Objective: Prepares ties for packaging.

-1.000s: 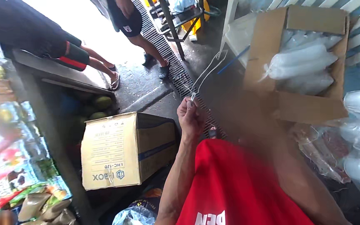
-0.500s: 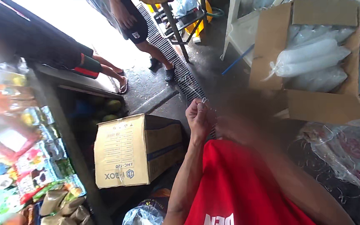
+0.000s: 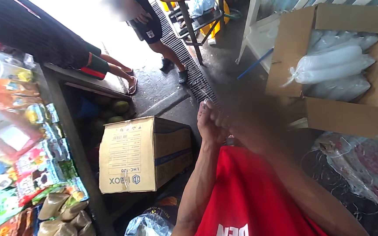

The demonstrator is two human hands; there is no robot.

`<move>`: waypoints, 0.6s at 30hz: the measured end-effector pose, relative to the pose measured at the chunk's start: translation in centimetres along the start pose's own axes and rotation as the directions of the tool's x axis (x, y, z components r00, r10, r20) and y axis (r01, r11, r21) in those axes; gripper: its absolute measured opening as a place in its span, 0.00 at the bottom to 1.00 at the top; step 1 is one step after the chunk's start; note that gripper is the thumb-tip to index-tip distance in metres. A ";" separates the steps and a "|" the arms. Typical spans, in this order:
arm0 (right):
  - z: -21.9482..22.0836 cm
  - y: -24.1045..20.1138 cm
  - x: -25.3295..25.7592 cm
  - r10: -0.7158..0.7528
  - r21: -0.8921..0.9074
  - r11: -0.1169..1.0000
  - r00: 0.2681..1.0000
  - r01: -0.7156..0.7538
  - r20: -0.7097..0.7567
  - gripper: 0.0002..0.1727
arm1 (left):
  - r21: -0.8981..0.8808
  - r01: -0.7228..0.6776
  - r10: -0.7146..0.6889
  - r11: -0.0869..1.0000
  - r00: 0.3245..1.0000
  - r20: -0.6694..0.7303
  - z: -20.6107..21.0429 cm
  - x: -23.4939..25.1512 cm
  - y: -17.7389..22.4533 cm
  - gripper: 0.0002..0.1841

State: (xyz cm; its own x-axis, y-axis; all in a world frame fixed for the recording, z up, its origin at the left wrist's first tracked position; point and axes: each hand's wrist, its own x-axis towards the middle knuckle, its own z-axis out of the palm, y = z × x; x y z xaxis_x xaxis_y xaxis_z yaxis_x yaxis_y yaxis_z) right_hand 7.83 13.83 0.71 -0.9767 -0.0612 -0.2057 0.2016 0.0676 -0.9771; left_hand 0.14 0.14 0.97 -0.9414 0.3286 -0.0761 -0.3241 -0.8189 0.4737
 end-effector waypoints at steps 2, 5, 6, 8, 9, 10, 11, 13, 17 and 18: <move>0.1 -0.1 0.0 0.006 0.081 0.997 1.000 -0.007 0.013 0.12 | -0.100 0.010 -0.008 0.995 1.000 0.020 0.3 0.1 0.6 0.14; 0.2 -0.3 -0.2 0.002 0.158 0.987 1.000 -0.005 0.019 0.13 | -0.123 -0.013 0.019 0.992 0.999 0.045 0.6 0.4 1.0 0.13; 0.2 -0.5 -0.3 0.007 0.173 0.985 1.000 -0.010 0.020 0.14 | -0.112 -0.024 0.029 0.993 0.999 0.045 0.7 0.4 1.1 0.14; 0.2 -0.8 -0.5 0.023 0.191 0.981 1.000 -0.023 -0.001 0.16 | -0.097 -0.047 0.050 0.994 0.998 0.029 0.9 0.6 1.1 0.14; 0.2 -0.8 -0.6 0.016 0.183 0.983 0.999 -0.011 -0.028 0.17 | -0.099 -0.056 0.059 0.994 0.998 0.025 0.9 0.6 1.2 0.14; 0.1 -0.9 -0.8 0.001 0.157 0.988 0.998 0.010 -0.067 0.18 | -0.101 -0.063 0.066 0.993 0.998 0.025 0.8 0.6 1.2 0.13; 0.0 -1.0 -0.9 -0.026 0.119 0.992 0.993 0.039 -0.114 0.19 | -0.097 -0.071 0.074 0.993 0.997 0.028 0.8 0.7 1.2 0.12; -0.3 -1.7 -1.3 -0.081 0.029 0.996 0.975 0.089 -0.208 0.19 | -0.071 -0.086 0.090 0.994 0.995 0.052 0.6 0.7 1.2 0.10; -1.9 -3.8 -1.7 -0.145 -0.126 0.984 0.979 0.127 -0.143 0.29 | -0.015 -0.078 0.080 0.997 0.991 0.106 1.0 0.7 1.1 0.10; -2.2 -3.7 -1.6 -0.129 -0.147 0.982 0.989 0.118 -0.070 0.34 | -0.006 -0.080 0.081 0.997 0.990 0.118 1.0 0.7 1.0 0.10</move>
State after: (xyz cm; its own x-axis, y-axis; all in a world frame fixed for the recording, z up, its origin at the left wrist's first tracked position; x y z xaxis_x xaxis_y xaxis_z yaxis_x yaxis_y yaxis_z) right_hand 8.46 15.88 4.74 -0.9973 0.0003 -0.0738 0.0723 0.2054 -0.9760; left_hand -0.77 0.06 2.31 -0.9468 0.3149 0.0669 -0.2478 -0.8455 0.4730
